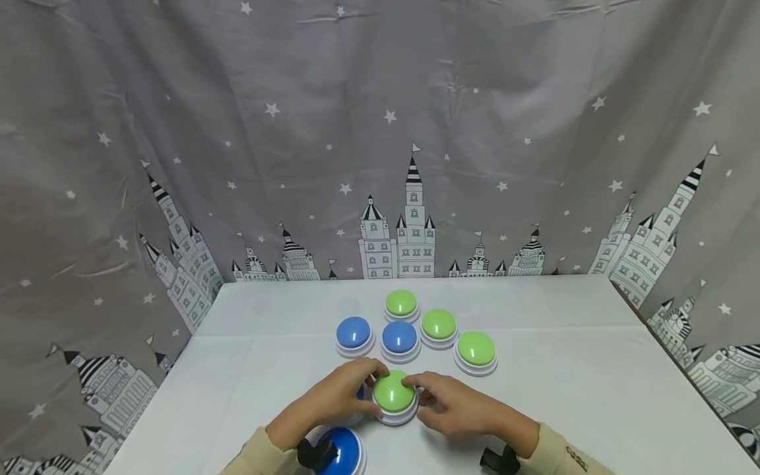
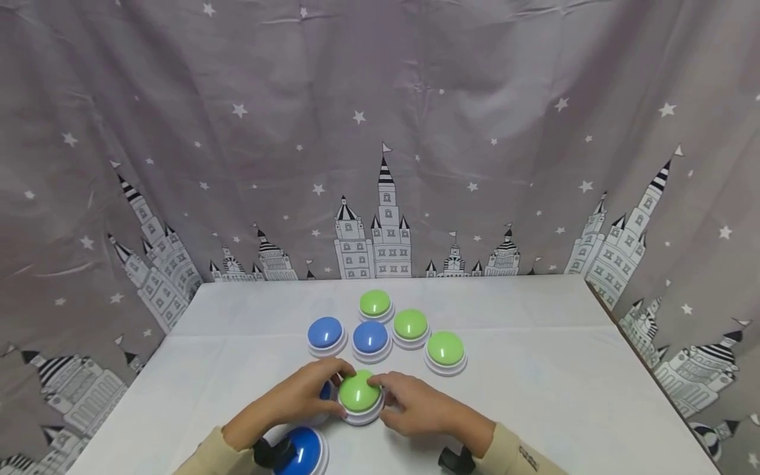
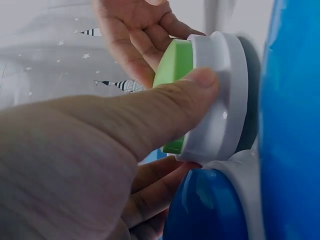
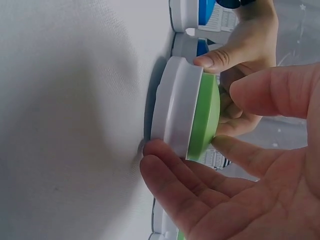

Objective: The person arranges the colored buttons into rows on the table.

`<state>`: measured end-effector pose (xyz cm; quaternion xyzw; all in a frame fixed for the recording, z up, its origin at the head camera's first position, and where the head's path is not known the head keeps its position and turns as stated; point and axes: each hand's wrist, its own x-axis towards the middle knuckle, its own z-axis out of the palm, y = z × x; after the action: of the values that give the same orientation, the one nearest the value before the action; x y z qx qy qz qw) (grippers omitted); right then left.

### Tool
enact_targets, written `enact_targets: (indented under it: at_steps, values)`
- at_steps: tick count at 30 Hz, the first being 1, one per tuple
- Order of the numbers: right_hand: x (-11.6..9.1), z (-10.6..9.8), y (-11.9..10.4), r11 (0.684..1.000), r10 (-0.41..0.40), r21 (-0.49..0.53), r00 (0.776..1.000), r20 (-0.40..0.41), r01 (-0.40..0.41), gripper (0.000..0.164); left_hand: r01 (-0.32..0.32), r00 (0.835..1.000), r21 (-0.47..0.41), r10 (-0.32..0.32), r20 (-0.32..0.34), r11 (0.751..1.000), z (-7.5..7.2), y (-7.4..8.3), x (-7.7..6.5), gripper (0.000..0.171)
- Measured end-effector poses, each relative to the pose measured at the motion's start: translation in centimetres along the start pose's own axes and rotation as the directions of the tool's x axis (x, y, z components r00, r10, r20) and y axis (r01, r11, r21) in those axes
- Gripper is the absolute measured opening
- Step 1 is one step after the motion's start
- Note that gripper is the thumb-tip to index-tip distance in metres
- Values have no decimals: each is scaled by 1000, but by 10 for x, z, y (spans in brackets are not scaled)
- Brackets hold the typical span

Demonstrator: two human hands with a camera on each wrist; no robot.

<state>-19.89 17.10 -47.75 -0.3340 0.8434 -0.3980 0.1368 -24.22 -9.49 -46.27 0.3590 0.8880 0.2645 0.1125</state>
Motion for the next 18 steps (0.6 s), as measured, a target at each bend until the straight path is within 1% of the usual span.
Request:
enact_targets:
  at_steps: [7,11,14,18]
  values:
    - [3,3,-1,1000,3,11,1000,21,-4,51,23,1000,-27,-23,6,999,1,-4,-4,60]
    - [4,5,0,1000,-14,8,1000,24,14,51,17,1000,-39,-17,-1,999,2,-6,-6,60]
    - [4,6,1,1000,-29,-6,999,21,29,51,15,1000,-37,-15,-3,999,2,-7,-6,61]
    - [3,5,1,1000,-15,-27,1000,20,16,52,27,1000,-37,-27,15,999,2,-6,-4,62]
